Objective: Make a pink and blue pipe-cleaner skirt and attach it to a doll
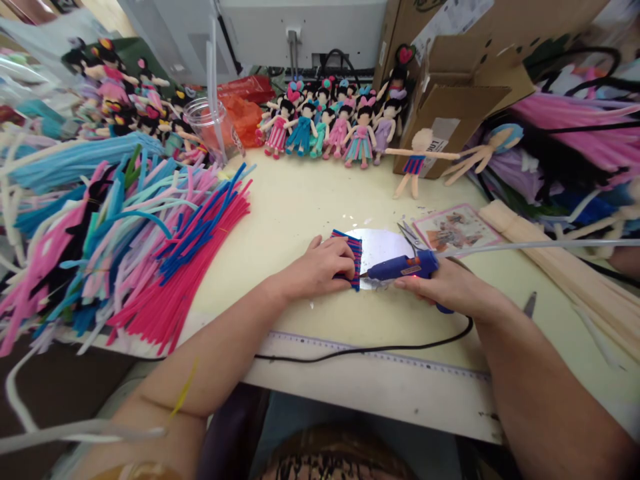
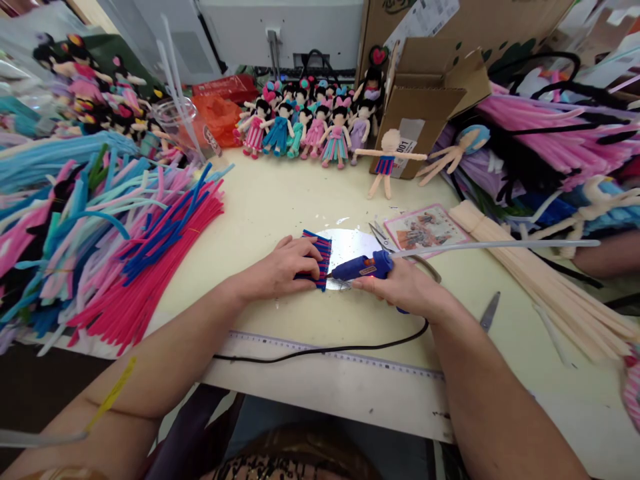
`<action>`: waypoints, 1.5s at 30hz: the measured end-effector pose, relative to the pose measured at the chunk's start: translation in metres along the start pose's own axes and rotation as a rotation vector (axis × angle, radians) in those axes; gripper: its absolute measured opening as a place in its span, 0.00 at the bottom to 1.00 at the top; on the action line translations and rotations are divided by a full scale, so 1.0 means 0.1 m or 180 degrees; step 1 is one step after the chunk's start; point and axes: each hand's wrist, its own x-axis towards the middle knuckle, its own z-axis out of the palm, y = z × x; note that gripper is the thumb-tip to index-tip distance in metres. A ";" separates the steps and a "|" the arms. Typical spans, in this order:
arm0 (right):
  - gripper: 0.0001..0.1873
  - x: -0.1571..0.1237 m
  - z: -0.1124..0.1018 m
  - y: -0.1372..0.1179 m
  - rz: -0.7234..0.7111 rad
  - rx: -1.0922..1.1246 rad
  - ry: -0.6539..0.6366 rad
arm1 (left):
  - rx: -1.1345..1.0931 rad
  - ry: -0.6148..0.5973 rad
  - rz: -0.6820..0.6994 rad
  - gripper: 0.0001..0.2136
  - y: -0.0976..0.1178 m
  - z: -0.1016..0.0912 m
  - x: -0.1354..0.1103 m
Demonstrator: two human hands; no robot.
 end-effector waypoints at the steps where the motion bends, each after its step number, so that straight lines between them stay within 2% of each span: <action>1: 0.22 0.00 0.00 -0.01 0.0027 -0.0031 -0.0011 | 0.0001 0.0002 0.0000 0.04 0.00 0.00 0.00; 45: 0.22 -0.02 -0.01 0.04 0.0040 -0.0035 -0.0361 | 0.0026 0.0010 -0.0003 0.03 -0.02 0.02 0.00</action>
